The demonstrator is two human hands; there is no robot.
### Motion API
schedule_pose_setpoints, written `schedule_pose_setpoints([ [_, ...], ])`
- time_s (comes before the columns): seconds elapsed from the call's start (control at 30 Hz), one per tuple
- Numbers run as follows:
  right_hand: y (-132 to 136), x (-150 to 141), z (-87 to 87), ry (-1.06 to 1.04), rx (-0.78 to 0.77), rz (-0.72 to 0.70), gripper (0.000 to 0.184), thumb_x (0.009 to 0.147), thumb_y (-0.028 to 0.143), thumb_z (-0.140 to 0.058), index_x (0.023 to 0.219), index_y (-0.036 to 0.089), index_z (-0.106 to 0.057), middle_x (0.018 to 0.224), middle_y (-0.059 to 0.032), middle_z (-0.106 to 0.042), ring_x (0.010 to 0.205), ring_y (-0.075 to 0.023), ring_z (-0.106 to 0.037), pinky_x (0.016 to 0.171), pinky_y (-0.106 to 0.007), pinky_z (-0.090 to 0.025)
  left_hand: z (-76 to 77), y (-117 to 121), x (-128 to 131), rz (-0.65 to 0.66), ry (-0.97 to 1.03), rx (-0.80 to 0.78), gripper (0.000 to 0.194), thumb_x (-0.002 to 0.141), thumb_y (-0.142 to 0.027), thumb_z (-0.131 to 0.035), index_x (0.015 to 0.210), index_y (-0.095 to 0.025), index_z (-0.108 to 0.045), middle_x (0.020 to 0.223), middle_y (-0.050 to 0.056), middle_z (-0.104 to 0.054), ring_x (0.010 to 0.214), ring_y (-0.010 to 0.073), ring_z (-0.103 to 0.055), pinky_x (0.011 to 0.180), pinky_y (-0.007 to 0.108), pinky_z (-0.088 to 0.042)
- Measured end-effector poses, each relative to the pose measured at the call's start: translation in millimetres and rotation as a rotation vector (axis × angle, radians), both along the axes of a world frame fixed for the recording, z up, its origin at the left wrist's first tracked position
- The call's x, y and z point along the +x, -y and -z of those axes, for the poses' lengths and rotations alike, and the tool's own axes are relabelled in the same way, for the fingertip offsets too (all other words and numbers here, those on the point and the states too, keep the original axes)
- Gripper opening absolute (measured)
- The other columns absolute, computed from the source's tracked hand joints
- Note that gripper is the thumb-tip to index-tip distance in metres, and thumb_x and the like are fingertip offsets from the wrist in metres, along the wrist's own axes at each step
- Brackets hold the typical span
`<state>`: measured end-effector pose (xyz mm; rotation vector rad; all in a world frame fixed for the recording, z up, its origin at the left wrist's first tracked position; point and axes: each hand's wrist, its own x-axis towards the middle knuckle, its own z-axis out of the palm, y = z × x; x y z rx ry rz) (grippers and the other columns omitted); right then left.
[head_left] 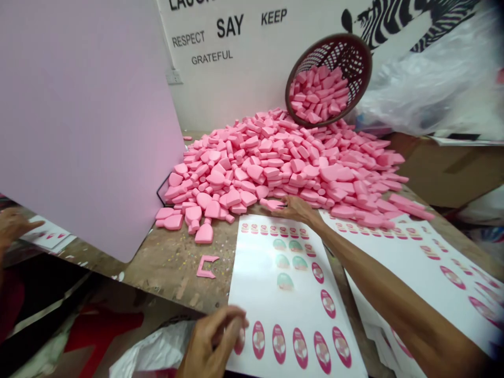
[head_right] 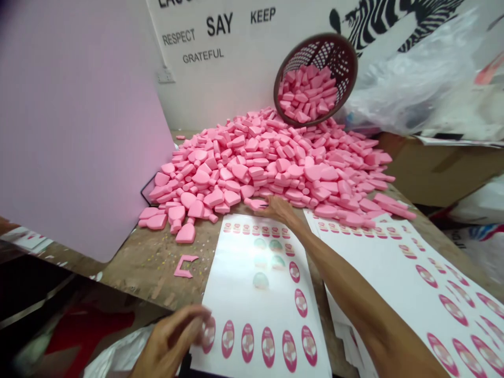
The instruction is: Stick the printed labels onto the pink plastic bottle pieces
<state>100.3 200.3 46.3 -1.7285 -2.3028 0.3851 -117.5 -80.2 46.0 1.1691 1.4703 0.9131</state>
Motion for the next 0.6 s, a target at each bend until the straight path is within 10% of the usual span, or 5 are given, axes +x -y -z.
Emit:
schedule_pose_setpoints([
  [0.27, 200.9, -0.5, 13.2, -0.543, -0.227, -0.019, 0.039, 0.078, 0.048, -0.060, 0.108, 0.024, -0.054, 0.092, -0.0039, -0.069, 0.078, -0.0188, -0.066, 0.067, -0.028, -0.050, 26.3, -54.9, 84.4, -0.328, 0.248, -0.078, 0.056, 0.080, -0.055, -0.056, 0.124, -0.019, -0.053, 0.135, 0.014, -0.049, 0.129, 0.0282, -0.042, 0.105, 0.037, -0.037],
  [0.6, 177.7, 38.1, 56.8, -0.188, 0.249, -0.007, 0.014, 0.090, 0.030, -0.047, 0.085, 0.020, -0.057, 0.082, -0.0030, -0.066, 0.078, -0.0194, -0.059, 0.075, -0.035, -0.037, 28.3, -51.0, 84.0, -0.109, 0.381, -0.121, 0.037, 0.078, -0.043, -0.062, 0.098, -0.013, -0.052, 0.080, 0.008, -0.065, 0.065, 0.0193, -0.066, 0.055, 0.033, -0.058],
])
